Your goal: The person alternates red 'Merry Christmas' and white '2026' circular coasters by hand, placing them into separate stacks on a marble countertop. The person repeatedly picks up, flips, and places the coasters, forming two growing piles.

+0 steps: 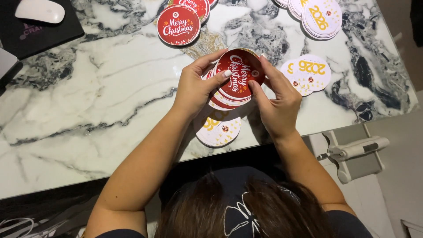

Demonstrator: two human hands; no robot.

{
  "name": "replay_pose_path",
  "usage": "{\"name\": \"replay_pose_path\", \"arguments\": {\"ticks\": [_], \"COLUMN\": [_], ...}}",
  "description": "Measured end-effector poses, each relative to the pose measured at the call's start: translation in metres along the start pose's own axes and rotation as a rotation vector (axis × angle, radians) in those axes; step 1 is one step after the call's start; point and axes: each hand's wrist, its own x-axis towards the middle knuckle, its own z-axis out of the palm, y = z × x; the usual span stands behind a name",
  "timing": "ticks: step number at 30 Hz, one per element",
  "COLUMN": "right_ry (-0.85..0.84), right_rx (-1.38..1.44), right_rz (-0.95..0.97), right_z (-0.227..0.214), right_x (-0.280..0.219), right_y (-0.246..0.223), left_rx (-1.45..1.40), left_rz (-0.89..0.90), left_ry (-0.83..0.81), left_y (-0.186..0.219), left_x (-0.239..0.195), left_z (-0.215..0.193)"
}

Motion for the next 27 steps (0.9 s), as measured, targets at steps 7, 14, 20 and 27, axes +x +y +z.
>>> {"name": "replay_pose_path", "arguments": {"ticks": [7, 14, 20, 27], "right_ry": [0.005, 0.023, 0.023, 0.148], "right_rx": [0.068, 0.109, 0.058, 0.307], "right_rz": [0.046, 0.066, 0.013, 0.171], "right_z": [0.005, 0.010, 0.008, 0.009], "right_x": [0.005, 0.005, 0.009, 0.014], "right_y": [-0.014, -0.019, -0.020, 0.030], "left_rx": [0.007, 0.047, 0.058, -0.116], "left_rz": [0.032, 0.069, 0.097, 0.023], "left_ry": [0.009, 0.031, 0.040, -0.016], "left_y": [-0.005, -0.003, -0.009, -0.012], "left_x": [0.001, 0.000, 0.002, 0.005], "left_z": [0.001, 0.002, -0.002, -0.004]}}
